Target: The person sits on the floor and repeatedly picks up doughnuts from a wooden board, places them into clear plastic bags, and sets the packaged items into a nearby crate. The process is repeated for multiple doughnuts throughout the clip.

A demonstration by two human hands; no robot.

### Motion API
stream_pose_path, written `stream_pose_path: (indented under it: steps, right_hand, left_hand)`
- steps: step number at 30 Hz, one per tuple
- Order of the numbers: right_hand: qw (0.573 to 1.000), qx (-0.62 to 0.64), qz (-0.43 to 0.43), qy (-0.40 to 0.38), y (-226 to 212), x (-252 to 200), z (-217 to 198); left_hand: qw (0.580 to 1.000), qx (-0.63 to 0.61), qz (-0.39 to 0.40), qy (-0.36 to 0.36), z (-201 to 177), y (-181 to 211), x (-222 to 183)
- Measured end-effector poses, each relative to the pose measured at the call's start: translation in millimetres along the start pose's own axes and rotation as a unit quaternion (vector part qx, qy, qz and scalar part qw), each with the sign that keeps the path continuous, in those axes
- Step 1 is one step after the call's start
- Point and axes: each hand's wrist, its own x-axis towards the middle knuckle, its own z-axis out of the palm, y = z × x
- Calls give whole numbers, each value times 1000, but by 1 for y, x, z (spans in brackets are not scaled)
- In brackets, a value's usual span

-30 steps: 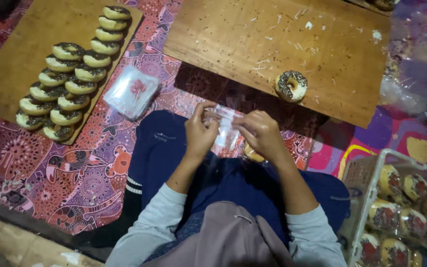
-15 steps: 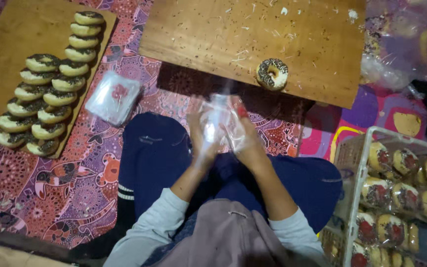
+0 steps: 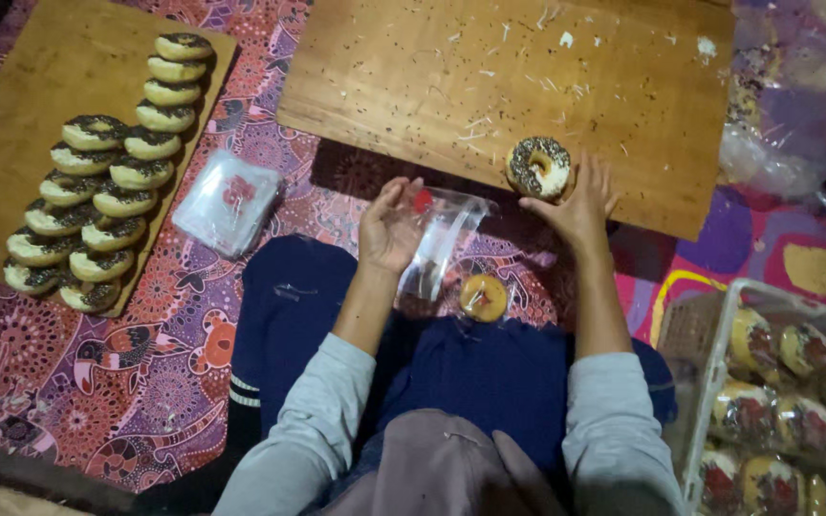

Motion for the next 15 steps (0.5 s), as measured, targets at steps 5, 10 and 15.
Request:
stream_pose_path:
  steps: [5,10,15]
  right_hand:
    - [999,38,15,18,-15,3,26]
    - [902,382,198,-35,-76,-62,-32]
    - [935,354,-12,-7,-140,-125,-70]
  left_hand:
    - [999,-46,-17,-22,-13,2,0]
    - [996,-91,4,-11,-6,7,3]
    - [990,-46,80,-109,19,-10,-15]
